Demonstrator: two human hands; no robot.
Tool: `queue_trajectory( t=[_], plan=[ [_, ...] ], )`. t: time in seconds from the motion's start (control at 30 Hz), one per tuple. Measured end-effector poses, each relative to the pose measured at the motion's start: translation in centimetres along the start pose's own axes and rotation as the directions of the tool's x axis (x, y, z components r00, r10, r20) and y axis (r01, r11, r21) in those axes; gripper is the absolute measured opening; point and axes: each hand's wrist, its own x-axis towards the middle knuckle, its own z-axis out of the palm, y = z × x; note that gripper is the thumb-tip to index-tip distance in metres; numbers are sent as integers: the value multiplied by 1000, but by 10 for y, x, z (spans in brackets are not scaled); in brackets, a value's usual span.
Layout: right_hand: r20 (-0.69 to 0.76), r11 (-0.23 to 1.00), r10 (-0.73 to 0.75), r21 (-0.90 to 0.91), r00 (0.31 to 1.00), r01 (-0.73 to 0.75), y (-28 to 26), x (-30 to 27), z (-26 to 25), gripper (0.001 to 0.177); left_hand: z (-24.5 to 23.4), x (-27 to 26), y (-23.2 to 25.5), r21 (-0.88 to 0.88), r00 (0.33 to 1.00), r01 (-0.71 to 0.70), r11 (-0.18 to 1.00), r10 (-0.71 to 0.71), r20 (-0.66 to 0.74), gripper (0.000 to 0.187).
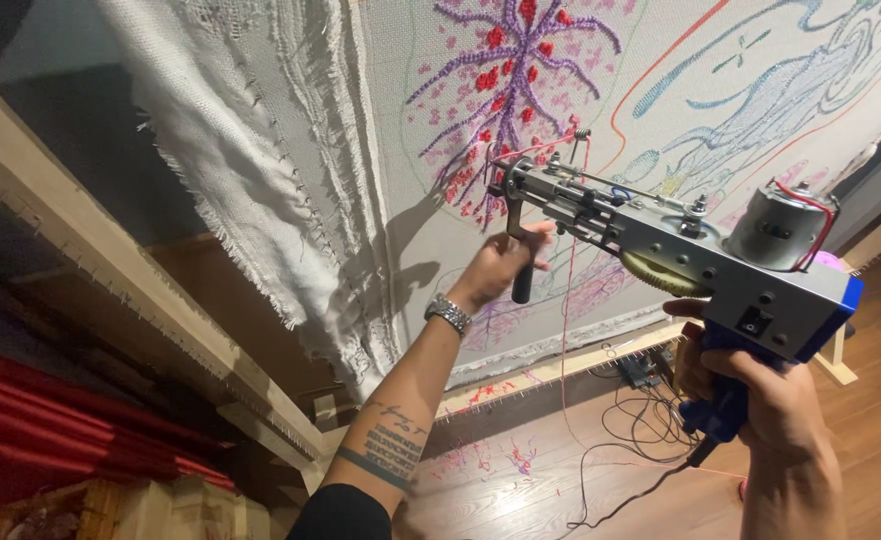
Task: Using a tufting gun to create patterns with yarn on a canvas frame.
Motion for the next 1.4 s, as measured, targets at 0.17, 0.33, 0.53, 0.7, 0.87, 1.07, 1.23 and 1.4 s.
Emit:
queue_trajectory(
  t=[0.17, 0.33, 0.53, 0.7, 0.87, 1.07, 1.23, 1.4],
  plan=[
    [-16, 1000, 11, 6, 1000, -11, 7, 5, 4, 49, 23, -3, 39, -16, 968, 238, 971, -238, -79, 62],
    [-23, 1000, 18, 14, 1000, -18, 6, 9, 8, 51, 24, 0, 34, -45, 972, 194, 980, -198, -129, 26],
    [-18, 999, 41, -3, 999, -41, 8, 12, 11, 53, 21, 4, 28, -124, 970, 185, 975, -202, -138, 24],
    [-43, 997, -15, -74, 999, 12, 8, 17, 17, 52, 17, 12, 23, -63, 971, 187, 980, -195, -141, 23],
    [-89, 999, 36, -13, 995, -37, 12, 21, 18, 51, 16, 14, 35, -37, 945, 271, 962, -273, -178, 31],
    [-65, 999, 22, -44, 998, -25, 13, 26, 25, 51, 14, 18, 44, 22, 911, 360, 933, -346, -226, 33],
    [-25, 999, -38, -10, 999, 38, 23, 26, 0, 45, 18, 17, 42, 53, 923, 341, 938, -324, -209, 29],
    [-204, 997, 59, -46, 977, -70, 40, 9, -43, 28, 26, 14, 39, -17, 955, 240, 971, -239, -177, 28]
  ],
)
